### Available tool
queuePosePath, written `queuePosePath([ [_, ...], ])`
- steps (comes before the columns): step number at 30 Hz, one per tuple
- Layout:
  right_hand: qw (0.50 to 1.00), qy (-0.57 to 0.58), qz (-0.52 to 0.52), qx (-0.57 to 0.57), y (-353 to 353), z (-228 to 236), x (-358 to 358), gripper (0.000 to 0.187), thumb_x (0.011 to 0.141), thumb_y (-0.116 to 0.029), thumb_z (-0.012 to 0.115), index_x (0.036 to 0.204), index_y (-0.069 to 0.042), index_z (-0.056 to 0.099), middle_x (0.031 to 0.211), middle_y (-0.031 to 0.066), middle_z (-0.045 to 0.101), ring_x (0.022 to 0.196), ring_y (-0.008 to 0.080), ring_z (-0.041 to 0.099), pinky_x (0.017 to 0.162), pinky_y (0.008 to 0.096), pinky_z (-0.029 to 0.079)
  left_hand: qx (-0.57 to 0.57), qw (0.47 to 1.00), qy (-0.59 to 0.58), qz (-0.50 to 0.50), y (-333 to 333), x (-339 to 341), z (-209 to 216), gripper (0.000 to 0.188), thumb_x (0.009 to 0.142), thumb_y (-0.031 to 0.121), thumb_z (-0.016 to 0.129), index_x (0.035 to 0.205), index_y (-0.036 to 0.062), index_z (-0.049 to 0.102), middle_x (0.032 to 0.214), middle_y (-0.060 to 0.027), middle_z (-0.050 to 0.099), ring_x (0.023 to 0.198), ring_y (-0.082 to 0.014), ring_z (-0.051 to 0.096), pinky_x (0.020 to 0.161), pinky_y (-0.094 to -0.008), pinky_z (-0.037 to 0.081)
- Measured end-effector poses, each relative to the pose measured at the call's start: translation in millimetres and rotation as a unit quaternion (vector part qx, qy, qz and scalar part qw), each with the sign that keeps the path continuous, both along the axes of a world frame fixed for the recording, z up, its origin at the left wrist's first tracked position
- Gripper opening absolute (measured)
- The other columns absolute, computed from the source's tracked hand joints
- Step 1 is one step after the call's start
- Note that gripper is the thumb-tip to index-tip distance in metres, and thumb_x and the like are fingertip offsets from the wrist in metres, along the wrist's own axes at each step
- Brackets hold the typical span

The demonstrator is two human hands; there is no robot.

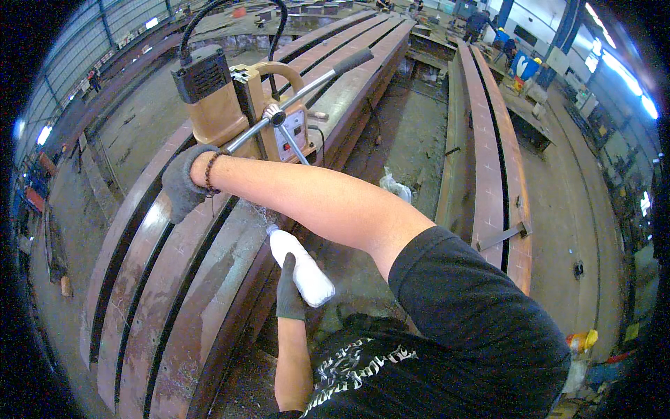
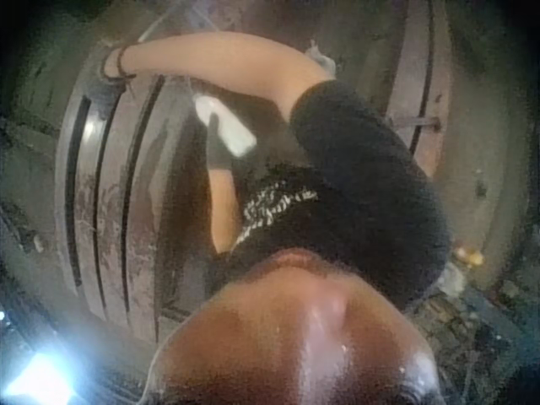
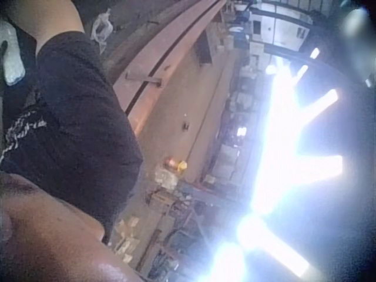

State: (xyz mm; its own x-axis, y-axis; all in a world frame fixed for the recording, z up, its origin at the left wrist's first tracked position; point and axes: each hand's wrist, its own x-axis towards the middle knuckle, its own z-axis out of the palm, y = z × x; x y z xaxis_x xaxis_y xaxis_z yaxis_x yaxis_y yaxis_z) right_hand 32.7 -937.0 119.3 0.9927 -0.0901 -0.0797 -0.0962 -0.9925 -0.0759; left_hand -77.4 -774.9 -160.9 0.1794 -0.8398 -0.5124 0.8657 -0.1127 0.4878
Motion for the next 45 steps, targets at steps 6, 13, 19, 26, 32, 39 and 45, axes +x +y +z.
queuePosePath([
  [6,1.0,-0.004,-0.005,0.004,-2.2,-4.5,2.3,0.068,0.079,-0.066,0.069,0.105,-0.004,0.079,0.103,0.0176,0.077,0.096,0.0341,0.073,0.086,0.0484,0.056,0.025,0.999,-0.018,0.015,-0.2,-2.1,2.6,0.061,0.098,0.051,0.066,0.131,0.0003,0.059,0.107,-0.0129,0.071,0.093,-0.0262,0.071,0.086,-0.0405,0.06],
  [13,1.0,-0.002,0.002,0.019,-4.2,-8.0,7.2,0.068,0.078,-0.066,0.071,0.106,-0.005,0.079,0.104,0.0168,0.077,0.097,0.0346,0.073,0.087,0.0482,0.056,0.016,1.0,-0.002,0.014,-3.1,0.8,-10.0,0.063,0.098,0.053,0.067,0.131,0.0001,0.059,0.108,-0.0133,0.071,0.094,-0.0253,0.071,0.085,-0.0399,0.06],
  [19,1.0,-0.021,0.003,0.014,-5.6,-11.6,7.6,0.067,0.078,-0.065,0.071,0.107,-0.005,0.079,0.106,0.017,0.077,0.099,0.0349,0.073,0.088,0.0483,0.056,0.028,0.999,-0.026,-0.005,-4.0,4.2,-14.3,0.063,0.098,0.052,0.065,0.132,-0.0002,0.059,0.111,-0.0136,0.072,0.095,-0.0265,0.071,0.087,-0.0406,0.06],
  [26,1.0,-0.005,0.003,0.021,-7.5,-12.8,6.1,0.066,0.079,-0.064,0.071,0.109,-0.006,0.079,0.108,0.0169,0.077,0.101,0.0351,0.072,0.089,0.0488,0.055,-0.002,1.0,-0.01,-0.003,-6.0,2.3,-17.9,0.062,0.099,0.051,0.064,0.135,0.0003,0.058,0.114,-0.0144,0.072,0.096,-0.0268,0.071,0.087,-0.0403,0.06],
  [32,1.0,-0.014,0.001,0.015,-0.6,-7.6,2.9,0.065,0.078,-0.063,0.071,0.109,-0.007,0.079,0.109,0.0167,0.077,0.101,0.035,0.072,0.089,0.049,0.055,0.002,0.999,-0.037,-0.006,-3.2,1.2,8.4,0.061,0.1,0.05,0.065,0.133,-0.0013,0.058,0.112,-0.0148,0.072,0.096,-0.0269,0.071,0.086,-0.0402,0.06],
  [39,1.0,-0.019,0.005,0.018,-0.1,-11.6,4.6,0.063,0.078,-0.061,0.072,0.11,-0.007,0.079,0.11,0.0177,0.076,0.101,0.0351,0.072,0.089,0.0499,0.056,0.033,0.999,-0.041,0.001,-6.1,5.3,-8.5,0.065,0.097,0.051,0.067,0.133,-0.0019,0.057,0.112,-0.0154,0.071,0.096,-0.027,0.071,0.088,-0.0403,0.059],
  [45,1.0,-0.008,0.009,0.003,1.2,-11.3,4.7,0.062,0.08,-0.061,0.07,0.11,-0.007,0.079,0.108,0.0177,0.076,0.101,0.0358,0.072,0.088,0.0506,0.056,0.026,0.999,-0.032,0.0,-4.5,2.7,-6.7,0.064,0.097,0.051,0.067,0.133,-0.0014,0.057,0.112,-0.0149,0.071,0.097,-0.0271,0.071,0.088,-0.0404,0.06],
])
